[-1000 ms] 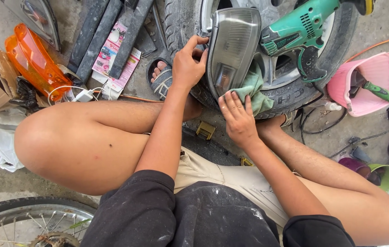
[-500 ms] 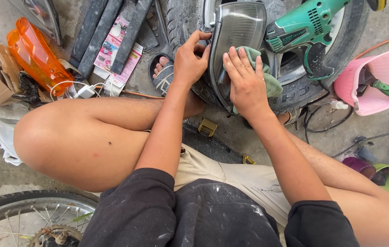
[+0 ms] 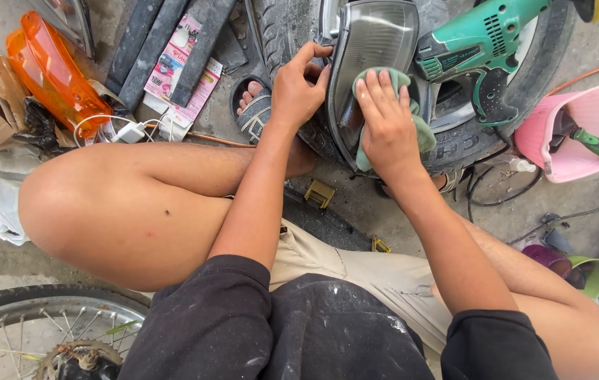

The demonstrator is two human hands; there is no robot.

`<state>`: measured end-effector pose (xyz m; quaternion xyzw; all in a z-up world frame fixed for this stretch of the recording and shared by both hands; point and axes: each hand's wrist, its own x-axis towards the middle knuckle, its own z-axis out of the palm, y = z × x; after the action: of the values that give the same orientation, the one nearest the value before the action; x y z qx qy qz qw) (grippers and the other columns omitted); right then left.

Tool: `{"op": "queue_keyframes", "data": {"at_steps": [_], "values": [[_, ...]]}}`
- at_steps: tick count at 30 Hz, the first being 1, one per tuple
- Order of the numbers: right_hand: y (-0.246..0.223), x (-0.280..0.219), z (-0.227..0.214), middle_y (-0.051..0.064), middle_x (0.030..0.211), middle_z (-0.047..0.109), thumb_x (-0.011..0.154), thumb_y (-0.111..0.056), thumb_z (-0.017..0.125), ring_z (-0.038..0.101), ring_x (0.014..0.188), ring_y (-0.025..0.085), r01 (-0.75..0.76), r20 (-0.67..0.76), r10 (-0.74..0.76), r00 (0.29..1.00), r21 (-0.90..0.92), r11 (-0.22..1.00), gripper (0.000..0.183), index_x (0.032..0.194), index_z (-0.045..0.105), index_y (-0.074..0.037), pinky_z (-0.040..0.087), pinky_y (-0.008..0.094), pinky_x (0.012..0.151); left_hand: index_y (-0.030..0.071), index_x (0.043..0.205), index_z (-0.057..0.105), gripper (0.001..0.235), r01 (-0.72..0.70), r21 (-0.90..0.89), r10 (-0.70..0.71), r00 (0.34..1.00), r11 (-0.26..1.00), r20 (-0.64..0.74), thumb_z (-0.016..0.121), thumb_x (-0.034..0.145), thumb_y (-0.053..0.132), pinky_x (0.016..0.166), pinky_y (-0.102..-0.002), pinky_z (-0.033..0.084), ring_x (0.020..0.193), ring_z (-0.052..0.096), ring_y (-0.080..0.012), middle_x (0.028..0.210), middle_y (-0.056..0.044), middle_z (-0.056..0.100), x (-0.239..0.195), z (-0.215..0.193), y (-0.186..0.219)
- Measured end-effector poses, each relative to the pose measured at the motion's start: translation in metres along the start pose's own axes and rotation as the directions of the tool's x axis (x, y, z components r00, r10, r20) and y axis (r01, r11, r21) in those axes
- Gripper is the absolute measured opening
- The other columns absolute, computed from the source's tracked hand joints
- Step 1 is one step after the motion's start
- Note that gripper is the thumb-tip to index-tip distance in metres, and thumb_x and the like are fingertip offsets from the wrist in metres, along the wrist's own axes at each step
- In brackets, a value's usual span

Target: Cleaning and polishing a car taillight assembly using a cloth, cleaning solution, and a power polisher.

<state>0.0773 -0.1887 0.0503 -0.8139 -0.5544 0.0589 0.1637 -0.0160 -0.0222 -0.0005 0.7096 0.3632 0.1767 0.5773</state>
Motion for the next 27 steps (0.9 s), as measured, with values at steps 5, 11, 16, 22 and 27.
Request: {"op": "queue_keyframes", "data": {"at_steps": [5, 11, 16, 22, 27], "values": [[0.01, 0.016, -0.001, 0.018, 0.155, 0.052, 0.096, 0.008, 0.058, 0.043, 0.147, 0.036, -0.022, -0.011, 0.022, 1.0, 0.031, 0.999, 0.051, 0.146, 0.057, 0.001, 0.034, 0.06, 0.119, 0.019, 0.113, 0.069, 0.024, 0.002, 0.007, -0.002, 1.0, 1.0, 0.002, 0.071, 0.09, 0.01, 0.051, -0.023, 0.041, 0.052, 0.05, -0.0064, 0.067, 0.006, 0.069, 0.002, 0.002, -0.002], [-0.011, -0.012, -0.001, 0.02, 0.152, 0.056, 0.093, 0.008, 0.056, 0.049, 0.144, 0.037, 0.002, 0.015, -0.003, 1.0, 0.058, 0.998, 0.049, 0.142, 0.059, 0.004, 0.035, 0.061, 0.118, 0.02, 0.113, 0.068, 0.024, 0.018, 0.023, -0.018, 1.0, 1.0, -0.005, 0.071, 0.09, 0.012, 0.052, -0.025, 0.044, 0.052, 0.054, -0.0074, 0.069, 0.006, 0.071, -0.001, 0.004, -0.003], [0.007, 0.023, 0.008, 0.015, 0.153, 0.056, 0.098, 0.003, 0.056, 0.047, 0.145, 0.034, -0.001, -0.002, 0.002, 1.0, 0.031, 1.0, 0.048, 0.146, 0.059, -0.002, 0.032, 0.06, 0.119, 0.022, 0.116, 0.068, 0.025, 0.06, 0.063, -0.061, 0.998, 0.996, 0.002, 0.071, 0.092, 0.017, 0.054, -0.026, 0.046, 0.054, 0.056, -0.008, 0.071, 0.006, 0.071, -0.002, 0.003, -0.002], [-0.001, 0.012, -0.002, 0.015, 0.156, 0.051, 0.097, 0.009, 0.056, 0.041, 0.148, 0.03, 0.032, 0.093, -0.033, 0.995, 0.02, 0.999, 0.05, 0.146, 0.06, -0.004, 0.022, 0.056, 0.125, 0.021, 0.115, 0.067, 0.024, 0.023, 0.029, -0.023, 1.0, 0.999, 0.012, 0.07, 0.092, 0.015, 0.052, -0.024, 0.044, 0.053, 0.054, -0.0067, 0.07, 0.006, 0.072, 0.0, 0.003, -0.005], [-0.013, -0.002, -0.008, 0.01, 0.148, 0.062, 0.093, -0.003, 0.06, 0.051, 0.143, 0.029, 0.162, 0.075, -0.164, 0.984, 0.031, 0.986, 0.04, 0.132, 0.069, -0.004, 0.03, 0.054, 0.12, 0.019, 0.112, 0.067, 0.024, -0.006, 0.033, 0.006, 1.0, 0.999, -0.006, 0.071, 0.09, 0.012, 0.052, -0.024, 0.046, 0.052, 0.056, -0.0066, 0.069, 0.006, 0.071, 0.0, 0.003, -0.006]]}}
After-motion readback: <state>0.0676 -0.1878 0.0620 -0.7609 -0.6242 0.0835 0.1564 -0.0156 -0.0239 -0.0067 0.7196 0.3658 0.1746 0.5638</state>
